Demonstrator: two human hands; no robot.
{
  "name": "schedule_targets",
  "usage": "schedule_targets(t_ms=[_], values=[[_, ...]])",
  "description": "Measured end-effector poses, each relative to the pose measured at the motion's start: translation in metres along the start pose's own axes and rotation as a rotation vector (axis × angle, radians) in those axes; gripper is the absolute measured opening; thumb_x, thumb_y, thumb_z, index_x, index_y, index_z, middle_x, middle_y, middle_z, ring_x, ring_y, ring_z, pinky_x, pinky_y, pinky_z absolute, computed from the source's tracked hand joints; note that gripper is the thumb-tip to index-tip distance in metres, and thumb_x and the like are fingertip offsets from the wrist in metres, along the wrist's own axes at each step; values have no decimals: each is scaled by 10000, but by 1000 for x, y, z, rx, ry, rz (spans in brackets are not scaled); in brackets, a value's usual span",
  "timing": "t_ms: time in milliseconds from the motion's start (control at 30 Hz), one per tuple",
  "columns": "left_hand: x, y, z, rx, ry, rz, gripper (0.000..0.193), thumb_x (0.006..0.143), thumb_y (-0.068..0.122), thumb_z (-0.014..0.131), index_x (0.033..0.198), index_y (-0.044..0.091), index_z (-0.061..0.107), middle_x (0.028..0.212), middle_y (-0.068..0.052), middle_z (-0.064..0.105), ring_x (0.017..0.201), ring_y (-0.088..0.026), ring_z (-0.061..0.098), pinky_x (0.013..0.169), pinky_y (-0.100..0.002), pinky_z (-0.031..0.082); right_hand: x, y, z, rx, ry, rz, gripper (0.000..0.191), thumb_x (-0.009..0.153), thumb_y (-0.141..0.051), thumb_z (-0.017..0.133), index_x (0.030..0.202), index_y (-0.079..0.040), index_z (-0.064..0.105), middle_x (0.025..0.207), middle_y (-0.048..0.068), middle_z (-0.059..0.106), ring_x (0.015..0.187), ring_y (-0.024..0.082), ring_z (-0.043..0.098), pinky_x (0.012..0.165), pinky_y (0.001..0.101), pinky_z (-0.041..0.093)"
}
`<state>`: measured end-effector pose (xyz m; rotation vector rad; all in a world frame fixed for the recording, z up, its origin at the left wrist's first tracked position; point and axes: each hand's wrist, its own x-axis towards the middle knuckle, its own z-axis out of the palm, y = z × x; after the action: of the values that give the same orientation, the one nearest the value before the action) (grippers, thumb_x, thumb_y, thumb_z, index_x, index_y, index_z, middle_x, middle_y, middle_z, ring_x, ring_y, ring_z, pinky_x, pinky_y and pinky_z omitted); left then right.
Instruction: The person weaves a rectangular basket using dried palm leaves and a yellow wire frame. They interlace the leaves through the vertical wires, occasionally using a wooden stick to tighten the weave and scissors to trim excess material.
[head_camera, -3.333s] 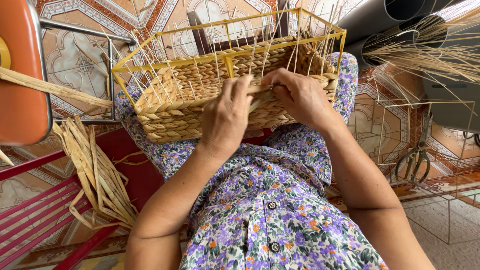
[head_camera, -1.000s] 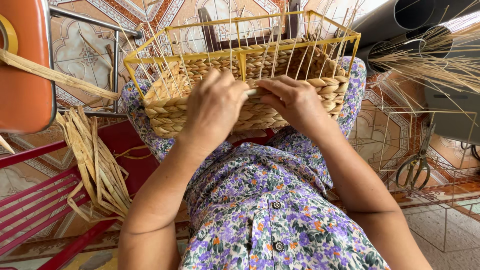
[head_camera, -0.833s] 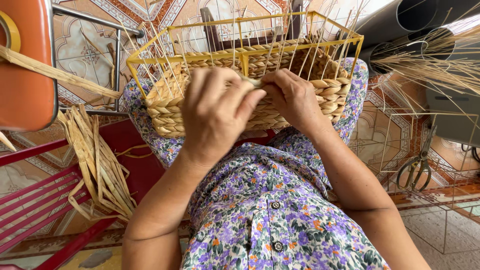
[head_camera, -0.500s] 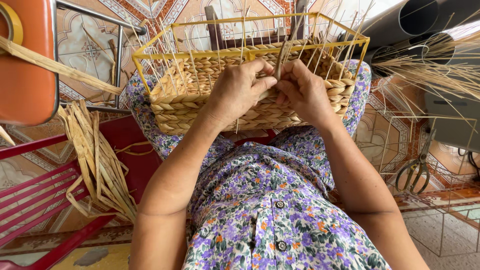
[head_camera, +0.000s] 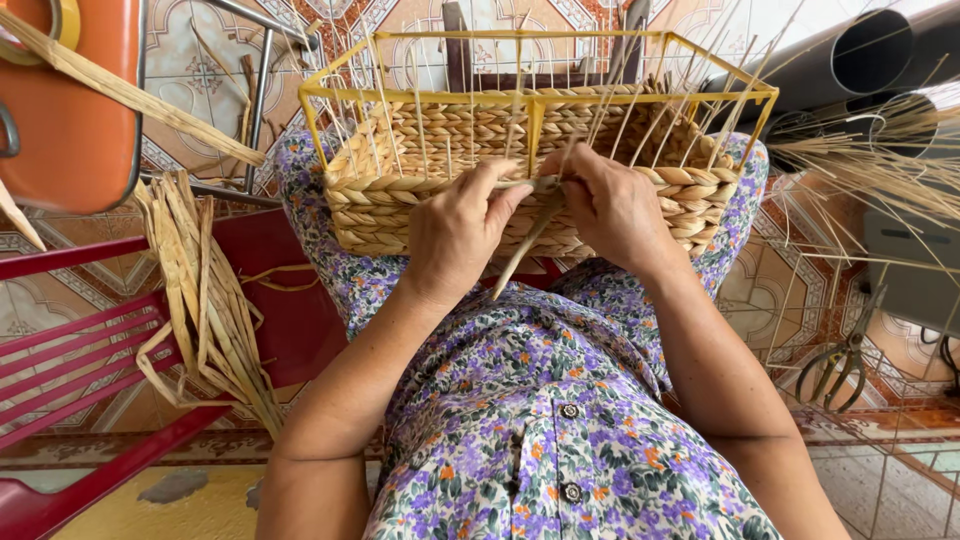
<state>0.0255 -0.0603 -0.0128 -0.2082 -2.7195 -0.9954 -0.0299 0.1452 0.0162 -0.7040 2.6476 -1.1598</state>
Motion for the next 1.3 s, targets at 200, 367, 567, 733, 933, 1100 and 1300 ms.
schedule_targets(t_ms=[200, 367, 567, 733, 933, 1100, 1300], values=[[-14, -9, 13, -157, 81, -178, 237, 997, 299, 705, 972, 96, 586, 785, -3, 736, 634, -113, 715, 502, -262, 545, 3, 6, 15, 229, 192, 54, 120, 1024, 48, 677, 1077, -3, 582, 934, 88, 742, 846, 137, 749, 697, 273, 586], [-21, -18, 8, -315, 134, -53, 128, 1047, 208, 679, 1093, 107, 614, 940, -33, 753, 825, -143, 749, 633, -286, 593, 2, 15, 15, 320, 191, -17, 132, 1049, 80, 664, 1088, 29, 548, 1062, 124, 702, 932, 172, 722, 786, 273, 597], [-59, -66, -54, -622, 283, -311, 202, 1057, 127, 589, 1244, 53, 613, 1111, -80, 691, 937, -137, 750, 701, -267, 682, -29, 31, -21, 653, 250, 118, 156, 1130, 110, 562, 1246, 28, 624, 1084, 124, 741, 776, 126, 689, 653, 223, 570], [-105, -161, -132, -84, 682, -622, 113, 1058, 78, 656, 1168, 94, 677, 1106, -81, 747, 850, -146, 725, 692, -281, 608, -50, 56, -37, 664, 429, 131, 95, 1160, 73, 586, 1168, 40, 675, 1019, 135, 713, 855, 159, 730, 623, 219, 565], [-142, -224, -182, 526, 558, -1212, 153, 903, 197, 802, 1003, 146, 698, 1153, -69, 668, 1062, -251, 629, 823, -358, 531, -70, 87, -44, 658, 389, 64, 65, 1185, 63, 581, 1160, 77, 640, 1052, 181, 716, 969, 235, 763, 678, 257, 601], [-147, -224, -181, 608, 386, -1251, 156, 872, 247, 798, 943, 148, 700, 1114, -117, 688, 1016, -322, 655, 801, -412, 574, -73, 92, -39, 688, 387, 65, 66, 1169, 57, 579, 1147, 72, 639, 1049, 173, 715, 960, 229, 762, 662, 248, 589], [-153, -208, -177, 342, 456, -1046, 102, 1009, 151, 701, 1049, 81, 638, 1044, -91, 729, 954, -256, 686, 777, -411, 555, -67, 75, -41, 661, 405, 104, 93, 1181, 85, 573, 1188, 78, 666, 1026, 169, 719, 926, 206, 756, 659, 241, 587]])
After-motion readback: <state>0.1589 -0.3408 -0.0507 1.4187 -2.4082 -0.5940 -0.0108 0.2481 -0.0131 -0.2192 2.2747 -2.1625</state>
